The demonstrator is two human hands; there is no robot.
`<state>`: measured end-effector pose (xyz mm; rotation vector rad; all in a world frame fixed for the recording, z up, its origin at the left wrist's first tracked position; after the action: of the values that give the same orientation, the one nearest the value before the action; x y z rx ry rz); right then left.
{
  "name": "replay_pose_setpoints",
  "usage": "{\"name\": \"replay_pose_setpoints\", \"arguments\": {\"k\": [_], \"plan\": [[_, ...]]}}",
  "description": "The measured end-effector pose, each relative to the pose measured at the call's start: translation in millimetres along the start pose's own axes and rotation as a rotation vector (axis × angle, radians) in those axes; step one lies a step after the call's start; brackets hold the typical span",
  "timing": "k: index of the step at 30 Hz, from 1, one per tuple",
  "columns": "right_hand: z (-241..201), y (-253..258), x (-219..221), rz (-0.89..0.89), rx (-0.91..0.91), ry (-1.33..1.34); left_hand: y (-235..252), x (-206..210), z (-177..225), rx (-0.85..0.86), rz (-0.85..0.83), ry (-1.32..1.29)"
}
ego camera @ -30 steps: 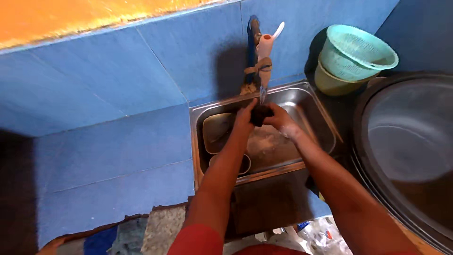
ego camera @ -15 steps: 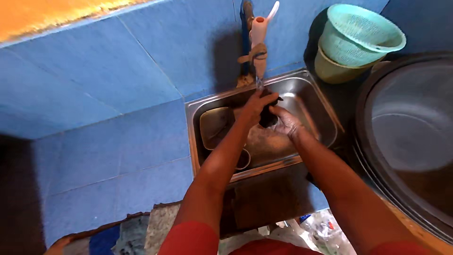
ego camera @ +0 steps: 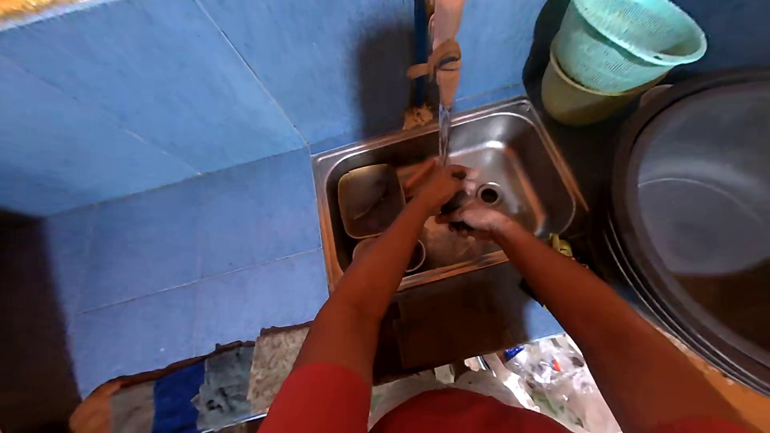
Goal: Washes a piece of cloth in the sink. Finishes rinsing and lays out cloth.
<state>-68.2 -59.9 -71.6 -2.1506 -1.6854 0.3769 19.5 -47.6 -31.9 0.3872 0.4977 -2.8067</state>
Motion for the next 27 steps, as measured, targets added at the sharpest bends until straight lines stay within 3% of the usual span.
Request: {"name": "replay_pose_setpoints", "arguments": {"k": [4, 6, 9, 11, 13, 15, 21, 24, 27], "plan": [[4, -2, -5, 0.125, 0.061, -0.364, -4, 12, 12, 0.019, -0.014, 0.259], [3, 0, -9, 0.185, -0.001, -0.536, -3, 18, 19, 0.032, -0.007, 0.354], [-4, -2, -8, 0.258, -0.119, -0.713, -2, 25, 28, 0.019, 0.011, 0.491], [-6, -9, -3, 0.287, -0.069, -0.818, -3, 28, 28, 0.004, 0.027, 0.554], [6, -10, 2, 0.312, -0.054, -0.893, -7, 33, 22, -0.038, 0.029, 0.577], [22, -9, 7, 0.356, -0.162, -0.921, -10, 39, 7, -0.092, 0.022, 0.566], [46, -17, 29, 0.139, 0.178, -0.904, -21, 46, -45, -0.2, 0.004, 0.533], [42, -15, 46, 0.103, 0.116, -0.974, -39, 34, -51, -0.24, 0.04, 0.528], [24, -3, 62, 0.082, -0.031, -0.965, -73, 2, -45, -0.246, 0.222, 0.297]]}}
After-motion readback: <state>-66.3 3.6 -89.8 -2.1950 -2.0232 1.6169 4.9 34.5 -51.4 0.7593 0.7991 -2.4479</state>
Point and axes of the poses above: each hand's wrist, its own y-axis towards the middle knuckle, its own x-axis out of the palm, z = x × y, the point moved 7 cm from there along y, towards the middle knuckle, and after that the axes turned 2 degrees about -z, right-handed, at the moved point
